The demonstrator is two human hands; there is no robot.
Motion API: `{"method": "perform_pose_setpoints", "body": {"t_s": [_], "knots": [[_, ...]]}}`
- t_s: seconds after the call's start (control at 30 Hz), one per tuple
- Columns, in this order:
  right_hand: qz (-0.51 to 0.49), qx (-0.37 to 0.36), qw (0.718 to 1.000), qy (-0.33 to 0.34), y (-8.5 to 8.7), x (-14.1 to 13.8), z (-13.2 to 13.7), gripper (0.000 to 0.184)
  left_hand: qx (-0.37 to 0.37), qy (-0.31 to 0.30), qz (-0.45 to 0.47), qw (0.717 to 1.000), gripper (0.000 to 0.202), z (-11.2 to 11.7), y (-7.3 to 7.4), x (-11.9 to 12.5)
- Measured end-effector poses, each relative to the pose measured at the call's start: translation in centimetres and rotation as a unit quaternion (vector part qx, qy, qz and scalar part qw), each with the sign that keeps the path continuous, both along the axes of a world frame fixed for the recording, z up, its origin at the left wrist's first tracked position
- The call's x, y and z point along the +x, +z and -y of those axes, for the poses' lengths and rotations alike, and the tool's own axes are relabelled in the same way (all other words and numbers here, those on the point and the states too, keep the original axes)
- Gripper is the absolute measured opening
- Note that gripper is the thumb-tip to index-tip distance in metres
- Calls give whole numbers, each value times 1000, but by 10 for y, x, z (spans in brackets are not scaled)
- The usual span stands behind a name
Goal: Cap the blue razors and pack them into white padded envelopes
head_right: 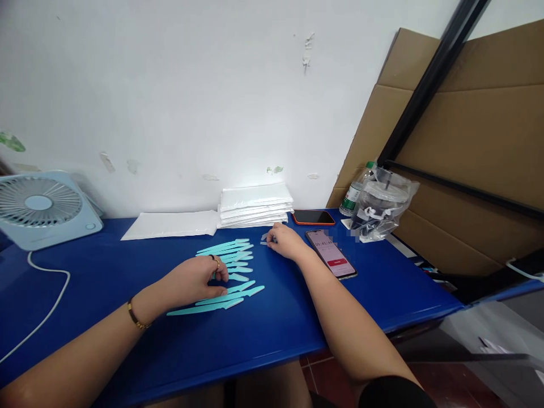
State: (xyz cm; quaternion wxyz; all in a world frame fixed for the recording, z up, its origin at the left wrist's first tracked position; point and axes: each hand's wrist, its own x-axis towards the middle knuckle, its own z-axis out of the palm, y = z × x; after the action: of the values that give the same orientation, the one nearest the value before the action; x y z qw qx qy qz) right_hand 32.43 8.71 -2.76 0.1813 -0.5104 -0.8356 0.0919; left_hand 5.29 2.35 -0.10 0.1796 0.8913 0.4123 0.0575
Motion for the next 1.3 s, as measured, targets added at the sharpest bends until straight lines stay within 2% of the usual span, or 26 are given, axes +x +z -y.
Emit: {"method": "perform_pose_setpoints", "body": {"t_s": [0.1,0.2,0.3,0.43,0.5,0.77,0.87,1.0,1.3], "knots": [[-5,-39,999,19,1,-2,2,4,-28,5,-24,999,16,4,-1,2],[-16,-79,996,47,3,-2,5,8,-26,13,-22,999,14,5,-1,3],[-17,-92,994,62,4,-4,7,12,-14,27,26,999,17,2,0,1],[-16,-85,993,79,6,-8,10,10,-38,66,129,989,21,-3,0,-3],[-28,-85,993,79,7,-10,12,9,-25,76,140,987,23,-6,-1,-3],[-139,-132,980,43,7,-8,13,7,86,61,54,993,33,-18,-7,-5],[-224,-159,960,62,12,-13,17,13,98,67,28,992,34,-19,-6,-7],[-316,-137,936,77,19,-23,21,21,99,69,11,993,33,-19,-4,-8],[-361,-154,913,111,21,-39,30,21,111,60,-9,992,34,-16,-5,-5]]}}
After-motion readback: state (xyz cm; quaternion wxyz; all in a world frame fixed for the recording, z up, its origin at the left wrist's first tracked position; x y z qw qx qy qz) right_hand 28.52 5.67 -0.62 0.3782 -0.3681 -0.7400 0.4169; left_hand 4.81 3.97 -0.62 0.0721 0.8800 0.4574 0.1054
